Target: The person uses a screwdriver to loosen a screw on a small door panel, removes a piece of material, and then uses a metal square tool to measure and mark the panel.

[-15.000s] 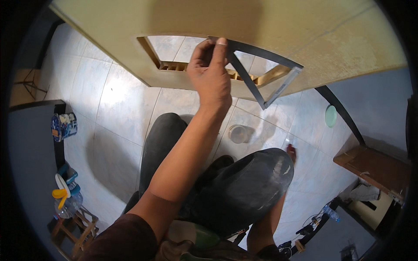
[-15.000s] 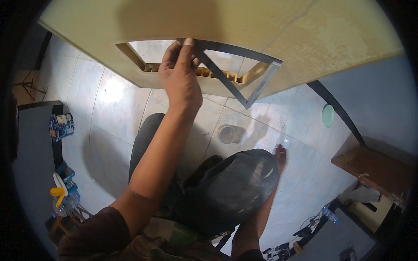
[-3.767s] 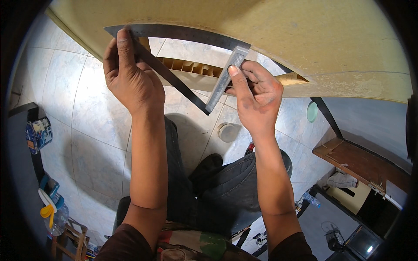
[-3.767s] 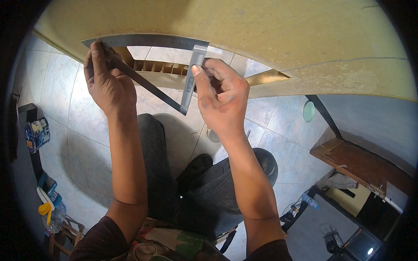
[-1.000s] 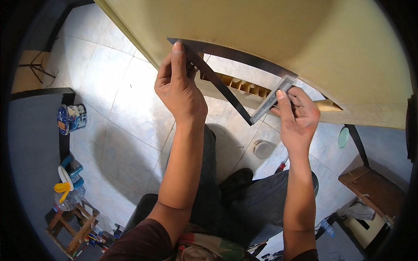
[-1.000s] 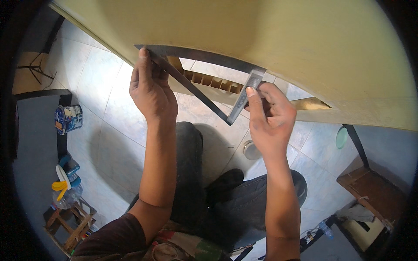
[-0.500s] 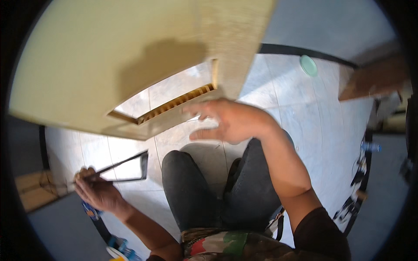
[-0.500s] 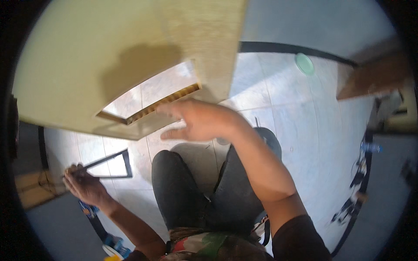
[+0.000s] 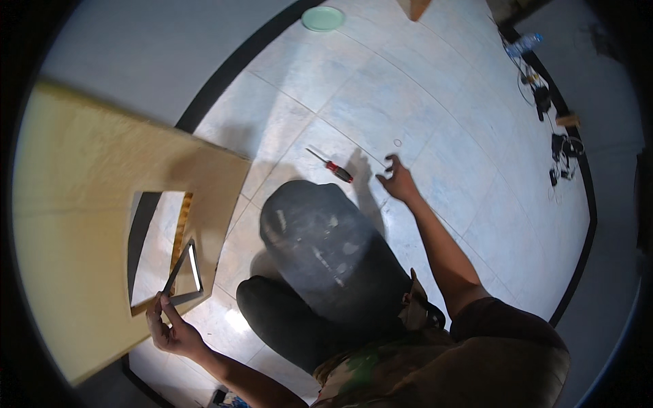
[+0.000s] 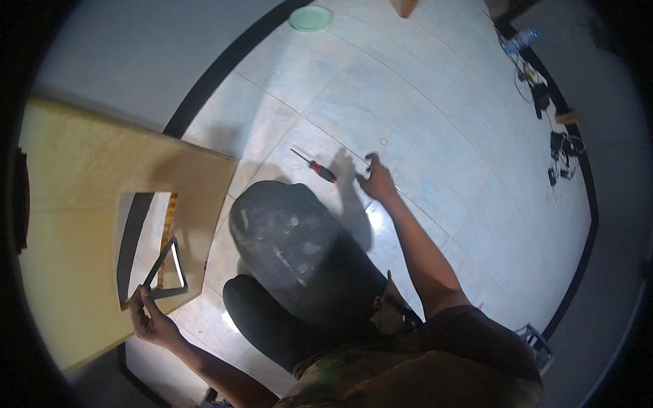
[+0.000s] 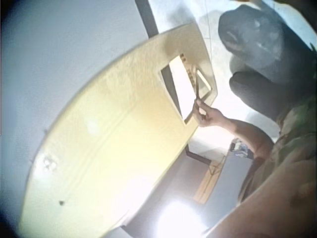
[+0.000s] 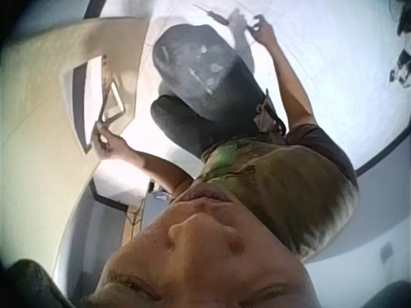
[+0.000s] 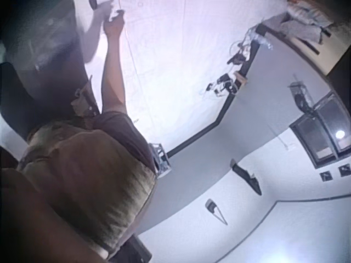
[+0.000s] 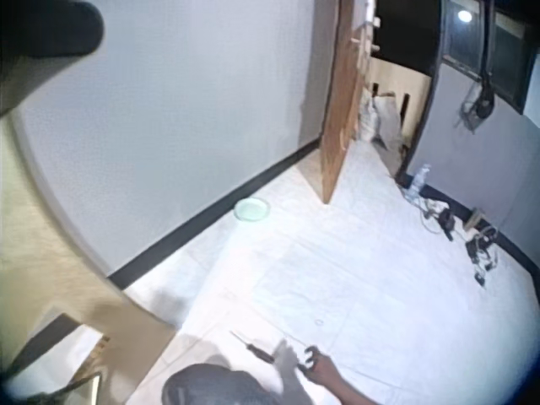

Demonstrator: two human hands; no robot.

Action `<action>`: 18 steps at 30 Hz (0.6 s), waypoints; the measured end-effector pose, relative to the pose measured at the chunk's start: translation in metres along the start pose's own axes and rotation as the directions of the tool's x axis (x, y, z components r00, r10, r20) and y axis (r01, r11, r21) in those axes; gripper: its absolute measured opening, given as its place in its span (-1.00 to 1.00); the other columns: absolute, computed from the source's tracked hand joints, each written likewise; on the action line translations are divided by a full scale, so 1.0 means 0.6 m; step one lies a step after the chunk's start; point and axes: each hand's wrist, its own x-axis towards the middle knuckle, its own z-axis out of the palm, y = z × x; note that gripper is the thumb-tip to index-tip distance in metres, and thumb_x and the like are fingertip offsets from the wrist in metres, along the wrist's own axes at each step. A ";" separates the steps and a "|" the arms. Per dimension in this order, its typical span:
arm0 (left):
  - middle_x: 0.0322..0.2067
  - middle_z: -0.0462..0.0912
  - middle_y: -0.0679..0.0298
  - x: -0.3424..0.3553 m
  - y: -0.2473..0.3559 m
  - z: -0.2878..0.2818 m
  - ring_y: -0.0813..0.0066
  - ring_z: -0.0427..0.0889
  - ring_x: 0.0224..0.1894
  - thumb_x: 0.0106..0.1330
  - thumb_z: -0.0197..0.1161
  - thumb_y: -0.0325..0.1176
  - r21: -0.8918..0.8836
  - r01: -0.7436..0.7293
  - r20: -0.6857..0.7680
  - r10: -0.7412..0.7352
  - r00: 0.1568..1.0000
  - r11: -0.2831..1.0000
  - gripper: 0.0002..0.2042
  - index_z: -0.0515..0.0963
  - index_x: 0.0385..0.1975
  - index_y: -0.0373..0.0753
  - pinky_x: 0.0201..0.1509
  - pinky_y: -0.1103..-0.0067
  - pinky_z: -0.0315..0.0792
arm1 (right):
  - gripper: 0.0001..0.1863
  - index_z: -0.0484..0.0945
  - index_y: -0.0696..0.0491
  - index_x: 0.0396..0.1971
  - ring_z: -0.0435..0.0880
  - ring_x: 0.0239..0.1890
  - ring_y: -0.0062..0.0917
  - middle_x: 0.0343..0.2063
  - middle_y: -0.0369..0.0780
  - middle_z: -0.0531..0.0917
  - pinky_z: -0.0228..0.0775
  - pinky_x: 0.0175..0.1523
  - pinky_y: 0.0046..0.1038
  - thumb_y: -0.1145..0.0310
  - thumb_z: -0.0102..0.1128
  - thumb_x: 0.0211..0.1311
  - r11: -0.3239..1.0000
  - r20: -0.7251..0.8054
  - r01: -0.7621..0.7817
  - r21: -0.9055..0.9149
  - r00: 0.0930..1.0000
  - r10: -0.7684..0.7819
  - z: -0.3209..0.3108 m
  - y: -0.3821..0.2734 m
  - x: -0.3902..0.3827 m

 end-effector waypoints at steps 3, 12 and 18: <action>-0.29 0.76 0.14 0.024 0.006 0.048 0.47 0.66 -0.27 0.46 0.29 -0.48 -0.036 0.192 0.168 -0.183 0.969 0.981 -0.84 0.68 -0.13 -0.46 -0.13 0.56 0.53 | -0.39 0.36 0.03 0.21 0.75 -0.16 0.02 -0.21 0.02 0.73 0.60 -0.03 -0.11 0.27 0.41 0.20 0.991 0.221 -0.135 -0.009 0.966 0.134 0.061 0.035 -0.058; -0.25 0.65 0.30 -0.057 -0.119 0.213 0.55 0.57 -0.22 0.51 0.27 -0.29 -0.460 0.719 0.348 -0.639 0.686 0.521 -0.79 0.65 -0.09 -0.31 -0.10 0.58 0.52 | -0.22 0.17 0.07 0.42 0.52 0.18 -0.09 0.19 0.00 0.42 0.42 0.19 -0.04 0.40 0.26 0.18 0.944 0.035 0.236 -0.231 0.971 -0.235 0.228 -0.070 0.046; 0.05 0.66 -0.01 -0.181 -0.208 0.206 0.18 0.63 0.11 0.43 0.34 -0.21 -0.509 0.802 0.192 -0.867 0.459 0.312 -0.53 0.52 0.18 -0.45 0.24 0.40 0.54 | -0.61 0.49 -0.09 0.18 0.60 0.12 -0.20 0.09 -0.14 0.57 0.58 0.01 -0.11 0.15 0.05 0.42 0.873 -0.008 0.199 -0.445 0.974 -0.226 0.240 -0.012 0.131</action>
